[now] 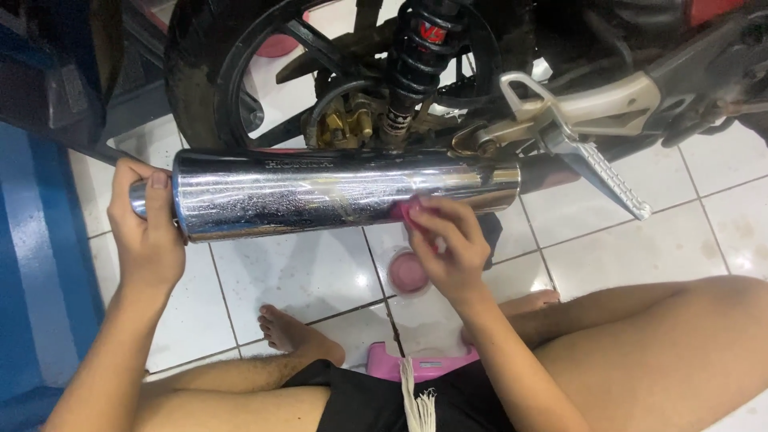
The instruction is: The person cleans a motorcycle exhaust pipe by applying a pink substance with a sponge and wiping it with a blue cloth. The person repeatedly dips the sponge into a container and scrubs the chrome surface.
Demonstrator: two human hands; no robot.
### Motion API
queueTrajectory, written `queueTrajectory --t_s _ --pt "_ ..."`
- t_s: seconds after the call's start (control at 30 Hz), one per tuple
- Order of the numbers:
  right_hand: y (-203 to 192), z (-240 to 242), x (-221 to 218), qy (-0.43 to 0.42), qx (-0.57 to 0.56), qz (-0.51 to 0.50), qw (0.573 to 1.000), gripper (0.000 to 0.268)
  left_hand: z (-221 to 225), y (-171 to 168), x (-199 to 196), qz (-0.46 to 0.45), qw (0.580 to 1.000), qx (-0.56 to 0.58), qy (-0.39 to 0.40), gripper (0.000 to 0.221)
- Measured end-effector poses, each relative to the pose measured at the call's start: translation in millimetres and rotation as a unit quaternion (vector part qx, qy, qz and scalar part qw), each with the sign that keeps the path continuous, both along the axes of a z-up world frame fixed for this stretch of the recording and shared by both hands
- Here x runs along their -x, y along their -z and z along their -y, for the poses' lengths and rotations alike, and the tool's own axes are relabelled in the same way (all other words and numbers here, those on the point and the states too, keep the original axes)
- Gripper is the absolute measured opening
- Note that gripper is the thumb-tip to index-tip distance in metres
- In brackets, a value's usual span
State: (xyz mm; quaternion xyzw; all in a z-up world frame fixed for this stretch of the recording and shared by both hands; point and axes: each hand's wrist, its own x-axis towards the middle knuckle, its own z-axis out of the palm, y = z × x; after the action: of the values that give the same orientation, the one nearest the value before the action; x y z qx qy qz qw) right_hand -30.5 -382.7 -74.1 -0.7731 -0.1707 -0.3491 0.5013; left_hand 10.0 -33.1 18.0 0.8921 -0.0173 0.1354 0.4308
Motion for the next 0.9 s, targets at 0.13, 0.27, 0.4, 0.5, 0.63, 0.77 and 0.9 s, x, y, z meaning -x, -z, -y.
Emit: queueTrajectory --t_s 0.13,0.27,0.4,0.5,0.63,0.77,0.9 --pt "14 9 6 0.065 -0.006 0.008 0.998 0.020 0 0 1 -0.013 1.000 0.002 -0.001 0.030" --pt "16 -3 -1 0.076 -0.023 0.013 0.997 0.029 -4 5 -1 0.010 1.000 -0.016 0.005 0.029" --pt "34 -12 6 0.025 -0.026 0.047 0.998 0.028 -5 4 0 -0.002 1.000 -0.008 0.001 0.029" --pt "48 -4 7 0.056 -0.031 0.053 0.997 0.026 -5 3 0 -0.010 1.000 -0.008 -0.001 0.028" --pt "33 -1 3 0.114 -0.045 0.014 0.992 0.026 -2 1 0 -0.007 1.000 -0.006 0.001 0.030" --pt "48 -15 2 0.002 -0.045 0.092 0.995 0.025 -4 3 -2 0.006 1.000 -0.017 0.011 0.029" --pt "62 -6 12 0.076 -0.040 0.043 0.995 0.029 -2 1 -2 -0.006 1.000 -0.008 -0.001 0.030"
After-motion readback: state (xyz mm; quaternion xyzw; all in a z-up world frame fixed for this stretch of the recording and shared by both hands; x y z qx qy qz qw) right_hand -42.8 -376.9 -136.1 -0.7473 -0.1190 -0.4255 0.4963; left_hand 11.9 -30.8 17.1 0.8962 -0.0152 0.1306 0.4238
